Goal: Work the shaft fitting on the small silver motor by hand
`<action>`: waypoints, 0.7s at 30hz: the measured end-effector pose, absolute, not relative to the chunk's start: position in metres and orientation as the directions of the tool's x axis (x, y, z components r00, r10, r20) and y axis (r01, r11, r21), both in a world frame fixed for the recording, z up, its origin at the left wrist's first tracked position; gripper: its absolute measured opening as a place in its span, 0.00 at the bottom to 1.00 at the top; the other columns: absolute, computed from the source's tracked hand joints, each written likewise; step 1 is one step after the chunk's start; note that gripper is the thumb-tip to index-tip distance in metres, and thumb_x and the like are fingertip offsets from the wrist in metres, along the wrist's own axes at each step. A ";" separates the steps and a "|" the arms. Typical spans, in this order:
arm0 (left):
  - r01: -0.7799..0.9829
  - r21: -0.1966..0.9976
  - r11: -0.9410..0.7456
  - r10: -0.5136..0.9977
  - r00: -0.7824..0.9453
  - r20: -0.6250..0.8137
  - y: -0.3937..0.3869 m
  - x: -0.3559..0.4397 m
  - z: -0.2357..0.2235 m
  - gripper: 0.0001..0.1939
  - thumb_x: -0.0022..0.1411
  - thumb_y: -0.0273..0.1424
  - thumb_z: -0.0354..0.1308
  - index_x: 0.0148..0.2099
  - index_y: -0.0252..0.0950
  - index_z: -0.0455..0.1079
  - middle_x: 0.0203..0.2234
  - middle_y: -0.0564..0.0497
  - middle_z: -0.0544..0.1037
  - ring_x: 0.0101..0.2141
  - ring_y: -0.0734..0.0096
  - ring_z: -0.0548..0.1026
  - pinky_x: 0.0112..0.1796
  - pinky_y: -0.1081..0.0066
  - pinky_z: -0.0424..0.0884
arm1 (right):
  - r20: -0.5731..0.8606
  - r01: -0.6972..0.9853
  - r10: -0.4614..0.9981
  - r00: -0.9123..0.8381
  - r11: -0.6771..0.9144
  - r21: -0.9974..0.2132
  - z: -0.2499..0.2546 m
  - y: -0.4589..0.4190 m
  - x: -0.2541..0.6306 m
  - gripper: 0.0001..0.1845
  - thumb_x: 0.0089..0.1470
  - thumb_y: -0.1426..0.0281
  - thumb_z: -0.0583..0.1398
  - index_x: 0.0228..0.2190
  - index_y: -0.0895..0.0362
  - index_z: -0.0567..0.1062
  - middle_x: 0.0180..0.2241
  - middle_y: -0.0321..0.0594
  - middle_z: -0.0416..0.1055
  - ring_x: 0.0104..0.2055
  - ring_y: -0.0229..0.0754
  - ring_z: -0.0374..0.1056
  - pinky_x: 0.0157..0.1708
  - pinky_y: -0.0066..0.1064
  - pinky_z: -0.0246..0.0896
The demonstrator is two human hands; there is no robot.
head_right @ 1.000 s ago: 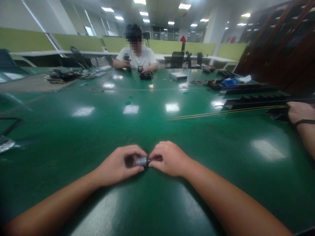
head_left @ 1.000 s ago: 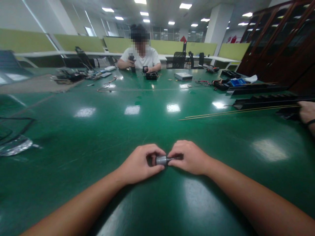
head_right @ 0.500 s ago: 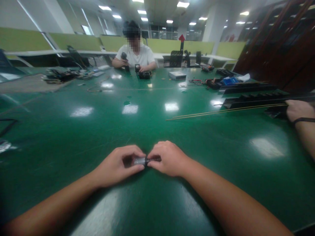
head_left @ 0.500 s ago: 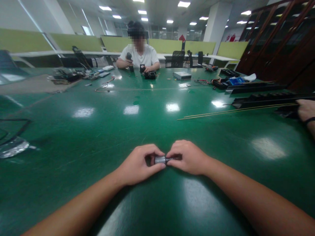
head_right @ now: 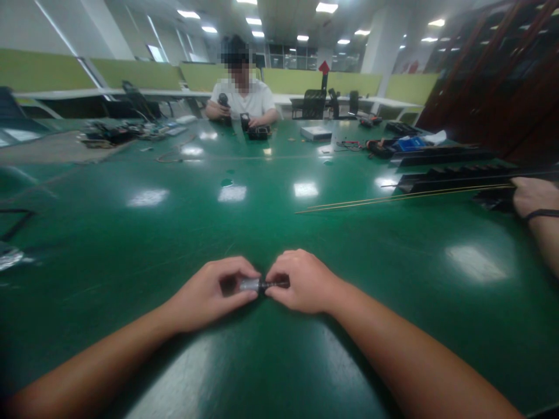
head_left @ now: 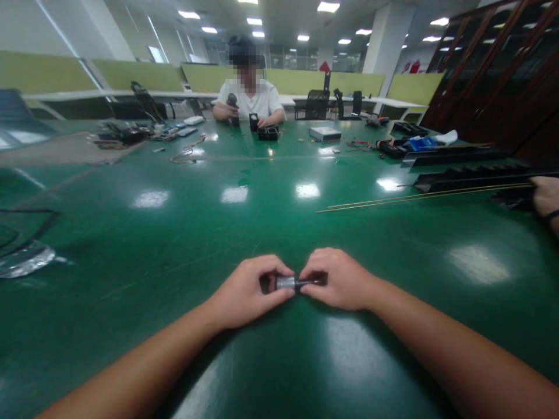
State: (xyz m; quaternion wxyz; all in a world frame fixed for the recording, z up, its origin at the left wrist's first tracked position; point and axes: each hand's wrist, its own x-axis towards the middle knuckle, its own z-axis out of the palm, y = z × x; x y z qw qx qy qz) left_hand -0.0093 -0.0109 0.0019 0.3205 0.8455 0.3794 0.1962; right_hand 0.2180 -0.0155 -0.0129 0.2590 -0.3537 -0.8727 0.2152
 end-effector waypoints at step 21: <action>0.516 0.692 -0.505 0.767 0.635 0.087 -0.013 -0.009 0.003 0.09 0.61 0.33 0.61 0.43 0.34 0.74 0.32 0.51 0.75 0.30 0.72 0.73 0.32 0.73 0.67 | 0.243 0.536 0.763 -0.599 0.608 -0.585 -0.008 -0.015 0.227 0.05 0.47 0.71 0.65 0.30 0.57 0.80 0.27 0.36 0.75 0.32 0.38 0.68 0.36 0.30 0.59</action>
